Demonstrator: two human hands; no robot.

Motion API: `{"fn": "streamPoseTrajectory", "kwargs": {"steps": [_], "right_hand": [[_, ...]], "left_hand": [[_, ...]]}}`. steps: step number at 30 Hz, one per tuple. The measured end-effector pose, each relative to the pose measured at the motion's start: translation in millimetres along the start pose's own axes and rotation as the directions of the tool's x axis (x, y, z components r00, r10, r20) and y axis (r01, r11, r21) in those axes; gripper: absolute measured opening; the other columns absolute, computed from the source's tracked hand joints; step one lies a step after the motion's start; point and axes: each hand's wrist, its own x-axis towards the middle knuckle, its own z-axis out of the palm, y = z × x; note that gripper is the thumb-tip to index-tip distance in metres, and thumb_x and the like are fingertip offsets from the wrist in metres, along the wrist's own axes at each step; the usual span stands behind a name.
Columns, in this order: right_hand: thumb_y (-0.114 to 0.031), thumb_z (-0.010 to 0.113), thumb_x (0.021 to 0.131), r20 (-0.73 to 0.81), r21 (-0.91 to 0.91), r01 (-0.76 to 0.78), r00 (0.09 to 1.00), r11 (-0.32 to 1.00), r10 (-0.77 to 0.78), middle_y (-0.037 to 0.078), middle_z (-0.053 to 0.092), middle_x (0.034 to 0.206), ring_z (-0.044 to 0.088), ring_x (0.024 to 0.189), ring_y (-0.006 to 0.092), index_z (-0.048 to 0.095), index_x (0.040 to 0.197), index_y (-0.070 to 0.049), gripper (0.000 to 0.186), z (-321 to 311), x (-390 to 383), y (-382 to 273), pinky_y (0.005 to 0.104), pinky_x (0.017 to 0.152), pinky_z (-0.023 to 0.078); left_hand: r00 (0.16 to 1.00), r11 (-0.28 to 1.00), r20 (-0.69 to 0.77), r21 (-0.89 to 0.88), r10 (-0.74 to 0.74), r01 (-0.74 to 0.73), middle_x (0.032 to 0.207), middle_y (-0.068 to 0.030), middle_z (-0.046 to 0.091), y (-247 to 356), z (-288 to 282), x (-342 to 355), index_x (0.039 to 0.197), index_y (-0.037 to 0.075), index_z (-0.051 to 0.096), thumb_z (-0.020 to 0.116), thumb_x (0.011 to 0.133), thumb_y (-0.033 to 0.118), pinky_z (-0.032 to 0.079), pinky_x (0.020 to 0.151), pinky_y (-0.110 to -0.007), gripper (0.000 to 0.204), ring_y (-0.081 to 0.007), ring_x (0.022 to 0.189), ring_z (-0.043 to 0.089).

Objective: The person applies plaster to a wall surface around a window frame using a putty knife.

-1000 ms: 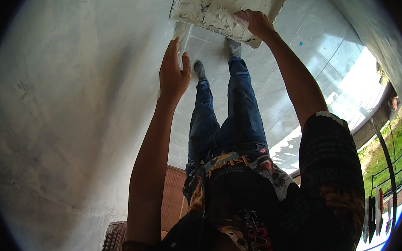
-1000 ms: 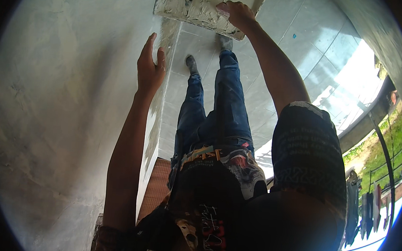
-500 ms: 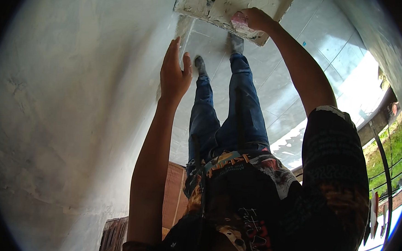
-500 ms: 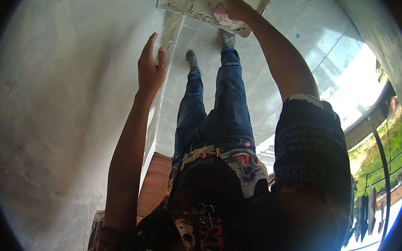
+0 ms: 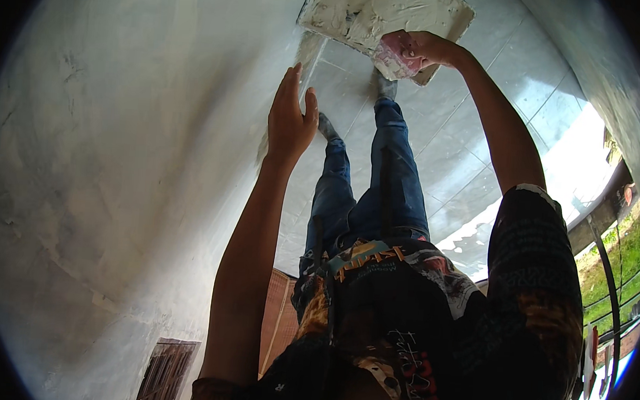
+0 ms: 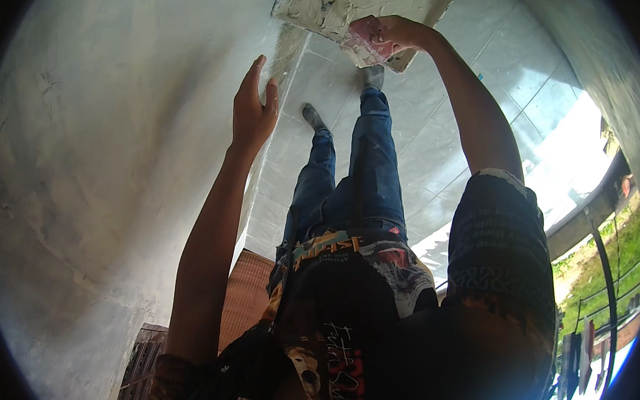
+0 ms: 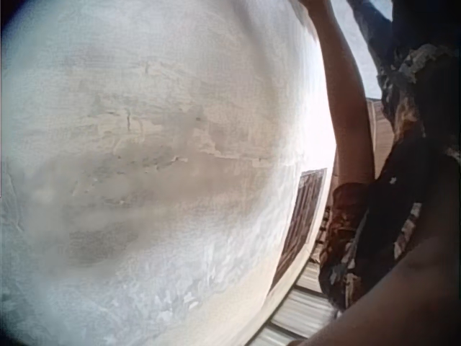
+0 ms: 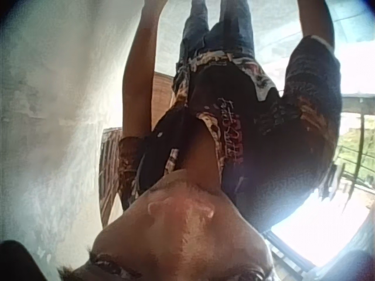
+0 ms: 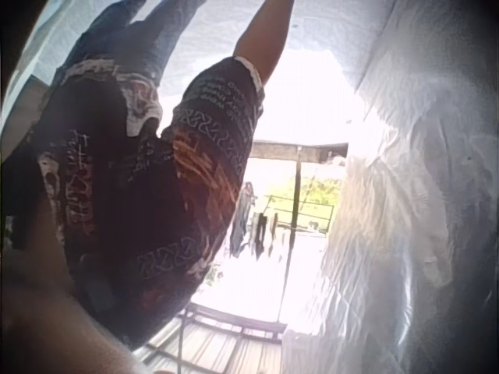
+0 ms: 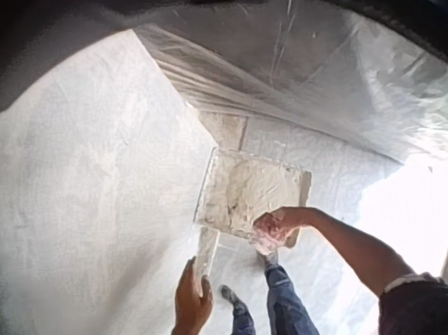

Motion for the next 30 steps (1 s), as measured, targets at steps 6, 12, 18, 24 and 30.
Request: {"fn": "streamPoseTrajectory", "kwargs": {"steps": [6, 12, 18, 24, 30], "right_hand": [[-0.017, 0.067, 0.095, 0.024, 0.406, 0.176, 0.979, 0.897, -0.203, 0.005, 0.062, 0.121, 0.064, 0.105, 0.0171, 0.048, 0.139, -0.002, 0.049, 37, -89, -42, 0.0376, 0.098, 0.055], [-0.021, 0.068, 0.095, -0.136, 0.609, 0.429, 0.885, 0.667, -0.445, 0.005, 0.065, 0.119, 0.065, 0.108, 0.0155, 0.053, 0.134, -0.002, 0.046, 117, -154, -100, 0.0368, 0.097, 0.055], [-0.018, 0.067, 0.096, -0.209, 0.601, 0.628, 0.721, 0.495, -0.661, 0.002, 0.067, 0.11, 0.067, 0.095, 0.0108, 0.055, 0.132, -0.004, 0.04, 242, -198, -150, 0.0305, 0.083, 0.059], [-0.018, 0.065, 0.097, -0.151, 0.585, 0.699, 0.592, 0.411, -0.791, 0.001, 0.068, 0.096, 0.065, 0.076, 0.0079, 0.057, 0.127, -0.005, 0.033, 367, -243, -190, 0.0233, 0.061, 0.055], [-0.013, 0.063, 0.097, -0.058, 0.592, 0.713, 0.502, 0.375, -0.863, 0.005, 0.069, 0.1, 0.068, 0.076, 0.0101, 0.055, 0.128, -0.001, 0.034, 455, -286, -231, 0.0255, 0.059, 0.059]], "left_hand": [[0.996, 0.999, -0.083, 0.018, 0.044, -0.043, 0.143, -0.0271, 0.049, 23, -26, -13, 0.144, -0.002, 0.043, 0.052, 0.1, 0.017, 0.04, 0.112, -0.045, 0.048, -0.0405, 0.135, 0.047], [0.964, 0.994, -0.245, -0.019, 0.104, -0.112, 0.143, -0.0283, 0.049, 44, -72, -57, 0.143, -0.005, 0.043, 0.05, 0.101, 0.017, 0.038, 0.113, -0.045, 0.048, -0.0399, 0.137, 0.046], [0.845, 0.965, -0.472, 0.051, 0.25, -0.257, 0.142, -0.0261, 0.051, 33, -129, -153, 0.142, -0.004, 0.045, 0.051, 0.101, 0.013, 0.041, 0.111, -0.044, 0.045, -0.0387, 0.135, 0.049], [0.668, 0.943, -0.671, 0.166, 0.322, -0.287, 0.141, -0.0249, 0.053, 21, -209, -260, 0.14, -0.005, 0.048, 0.052, 0.098, 0.006, 0.042, 0.11, -0.044, 0.044, -0.0381, 0.134, 0.049], [0.49, 0.931, -0.794, 0.269, 0.358, -0.245, 0.141, -0.0261, 0.052, 7, -274, -347, 0.141, -0.005, 0.047, 0.053, 0.097, 0.005, 0.043, 0.11, -0.044, 0.046, -0.0391, 0.134, 0.049]]}}
